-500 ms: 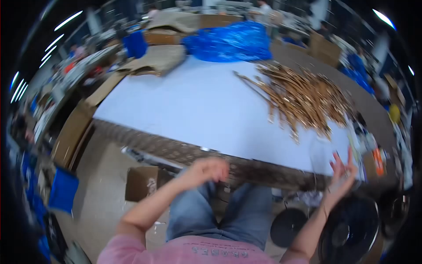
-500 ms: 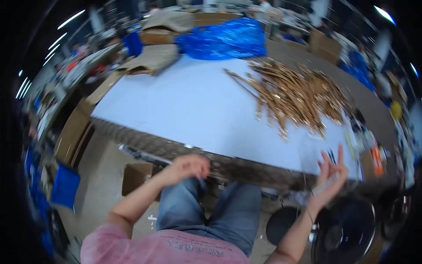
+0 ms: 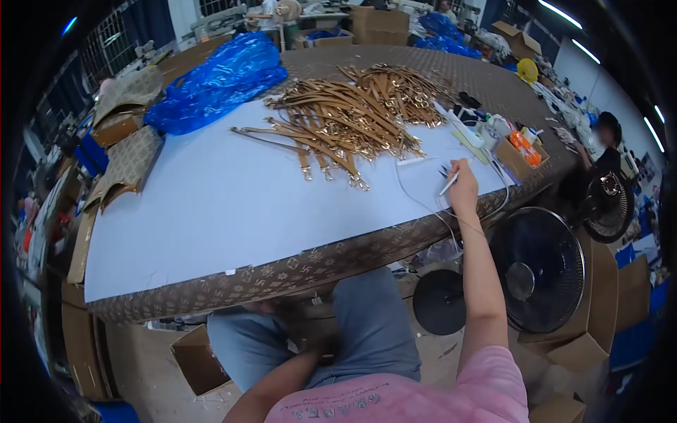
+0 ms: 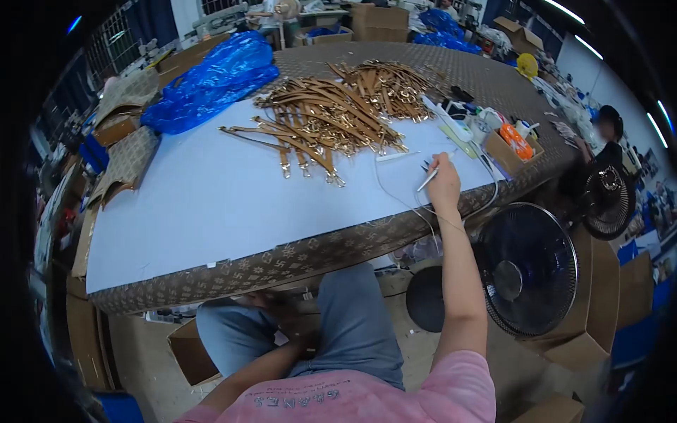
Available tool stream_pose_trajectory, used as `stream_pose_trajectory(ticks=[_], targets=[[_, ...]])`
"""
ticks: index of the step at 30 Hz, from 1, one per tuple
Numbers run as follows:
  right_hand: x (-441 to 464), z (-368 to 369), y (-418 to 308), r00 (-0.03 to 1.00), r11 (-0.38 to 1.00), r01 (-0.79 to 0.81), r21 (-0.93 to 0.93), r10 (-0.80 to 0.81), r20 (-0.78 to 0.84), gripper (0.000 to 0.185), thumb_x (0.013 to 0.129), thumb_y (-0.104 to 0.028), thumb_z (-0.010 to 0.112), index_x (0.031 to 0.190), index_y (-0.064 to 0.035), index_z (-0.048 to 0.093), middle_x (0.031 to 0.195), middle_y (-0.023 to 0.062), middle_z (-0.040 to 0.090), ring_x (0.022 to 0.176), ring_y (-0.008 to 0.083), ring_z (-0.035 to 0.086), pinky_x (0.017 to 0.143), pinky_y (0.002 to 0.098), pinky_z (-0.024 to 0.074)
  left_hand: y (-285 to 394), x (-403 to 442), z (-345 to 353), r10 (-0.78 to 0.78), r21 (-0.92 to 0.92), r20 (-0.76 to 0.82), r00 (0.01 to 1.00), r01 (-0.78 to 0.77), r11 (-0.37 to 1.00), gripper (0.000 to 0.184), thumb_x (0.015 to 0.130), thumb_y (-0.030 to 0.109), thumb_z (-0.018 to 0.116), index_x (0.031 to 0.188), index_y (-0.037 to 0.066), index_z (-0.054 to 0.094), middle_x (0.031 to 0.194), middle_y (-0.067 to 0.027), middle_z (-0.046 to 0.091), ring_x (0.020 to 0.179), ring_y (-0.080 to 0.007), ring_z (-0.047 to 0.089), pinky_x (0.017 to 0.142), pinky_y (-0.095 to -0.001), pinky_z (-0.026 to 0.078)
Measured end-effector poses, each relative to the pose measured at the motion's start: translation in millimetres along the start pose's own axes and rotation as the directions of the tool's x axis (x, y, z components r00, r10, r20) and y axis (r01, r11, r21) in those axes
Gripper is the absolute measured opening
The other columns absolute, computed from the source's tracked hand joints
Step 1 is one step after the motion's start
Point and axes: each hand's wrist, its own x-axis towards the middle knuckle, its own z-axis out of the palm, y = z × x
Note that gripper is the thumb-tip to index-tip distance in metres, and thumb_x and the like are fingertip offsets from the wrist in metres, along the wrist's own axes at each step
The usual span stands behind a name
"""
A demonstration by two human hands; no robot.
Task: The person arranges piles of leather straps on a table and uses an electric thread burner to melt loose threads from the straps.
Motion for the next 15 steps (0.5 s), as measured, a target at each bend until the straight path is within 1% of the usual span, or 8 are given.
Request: stream_pose_trajectory(ticks=[3, 4, 7, 8, 11, 12, 14, 15], targets=[[9.7, 4.4, -14.2, 0.981, 0.983, -0.072, -0.17, 0.1, 0.165, 0.022, 0.082, 0.001, 0.064, 0.088, -0.0033, 0.043, 0.105, 0.0197, 0.065, 0.097, 0.0351, 0.064, 0.081, 0.0372, 0.0493, -1.0, 21.6, 10.4, 0.038, -0.073, 0.033, 0.999, -0.036, 0.997, 0.035, 0.089, 0.02, 0.054, 0.12, 0.007, 0.063, 0.106, -0.0201, 0.068, 0.097, -0.0292, 0.066, 0.084, -0.0403, 0.052], [11.5, 7.2, -12.6, 0.98, 0.976, -0.08, -0.201, 0.115, 0.165, 0.022, 0.082, 0.001, 0.064, 0.088, -0.0033, 0.043, 0.105, 0.0197, 0.065, 0.097, 0.0351, 0.064, 0.081, 0.0372, 0.0493, -2.7, 36.3, 14.1, 0.059, -0.1, 0.042, 0.997, -0.055, 0.993, 0.035, 0.089, 0.02, 0.054, 0.12, 0.007, 0.063, 0.106, -0.0201, 0.068, 0.097, -0.0291, 0.066, 0.084, -0.0403, 0.052], [8.9, 12.2, -1.2, 0.976, 0.99, -0.13, -0.053, 0.137, 0.167, 0.027, 0.08, 0.003, 0.068, 0.086, -0.0034, 0.043, 0.102, 0.0182, 0.065, 0.097, 0.031, 0.064, 0.082, 0.036, 0.0487, 4.3, 97.6, 13.5, 0.152, -0.206, 0.063, 0.986, -0.136, 0.969, 0.035, 0.089, 0.02, 0.054, 0.12, 0.007, 0.063, 0.106, -0.0201, 0.068, 0.097, -0.0291, 0.066, 0.084, -0.0403, 0.052], [12.7, 11.5, 2.8, 0.972, 0.985, -0.137, -0.11, 0.155, 0.177, 0.027, 0.08, 0.003, 0.068, 0.086, -0.0034, 0.043, 0.102, 0.0182, 0.065, 0.097, 0.031, 0.064, 0.082, 0.036, 0.0487, 12.8, 114.9, 16.4, 0.19, -0.254, 0.079, 0.979, -0.164, 0.953, 0.035, 0.089, 0.02, 0.054, 0.12, 0.007, 0.063, 0.106, -0.0201, 0.068, 0.097, -0.029, 0.066, 0.084, -0.0403, 0.052], [13.1, 12.0, -3.1, 0.973, 0.984, -0.174, -0.028, 0.176, 0.149, 0.026, 0.077, 0.002, 0.07, 0.084, -0.0036, 0.046, 0.101, 0.0177, 0.062, 0.09, 0.0351, 0.06, 0.077, 0.0382, 0.048, 12.5, 133.8, 10.5, 0.286, -0.354, 0.154, 0.946, -0.218, 0.91, 0.035, 0.089, 0.02, 0.054, 0.121, 0.006, 0.063, 0.106, -0.0201, 0.068, 0.097, -0.029, 0.066, 0.084, -0.0403, 0.052], [15.6, 11.4, -5.4, 0.972, 0.982, -0.178, -0.061, 0.185, 0.143, 0.026, 0.077, 0.002, 0.07, 0.084, -0.0036, 0.046, 0.101, 0.0177, 0.062, 0.09, 0.0351, 0.06, 0.077, 0.0382, 0.048, 15.9, 139.7, 2.4, 0.31, -0.38, 0.157, 0.938, -0.233, 0.895, 0.035, 0.089, 0.02, 0.054, 0.121, 0.006, 0.063, 0.106, -0.0201, 0.068, 0.097, -0.0289, 0.066, 0.084, -0.0403, 0.052], [16.3, 7.4, -10.0, 0.972, 0.98, -0.148, -0.13, 0.168, 0.163, 0.027, 0.079, 0.004, 0.07, 0.085, -0.0037, 0.045, 0.099, 0.016, 0.063, 0.093, 0.0276, 0.062, 0.082, 0.0335, 0.0483, 19.7, 143.3, -20.2, 0.346, -0.41, 0.151, 0.926, -0.26, 0.874, 0.035, 0.089, 0.02, 0.054, 0.121, 0.006, 0.062, 0.106, -0.0201, 0.068, 0.097, -0.0289, 0.065, 0.084, -0.0403, 0.052], [15.6, 7.6, -9.9, 0.979, 0.981, -0.127, -0.145, 0.148, 0.143, 0.027, 0.078, 0.005, 0.07, 0.085, -0.0041, 0.045, 0.097, 0.0158, 0.063, 0.087, 0.0282, 0.063, 0.078, 0.0346, 0.0492, 19.6, 142.2, -33.8, 0.359, -0.412, 0.143, 0.923, -0.274, 0.869, 0.035, 0.089, 0.02, 0.054, 0.121, 0.006, 0.062, 0.107, -0.02, 0.068, 0.097, -0.0289, 0.065, 0.084, -0.0403, 0.052]])
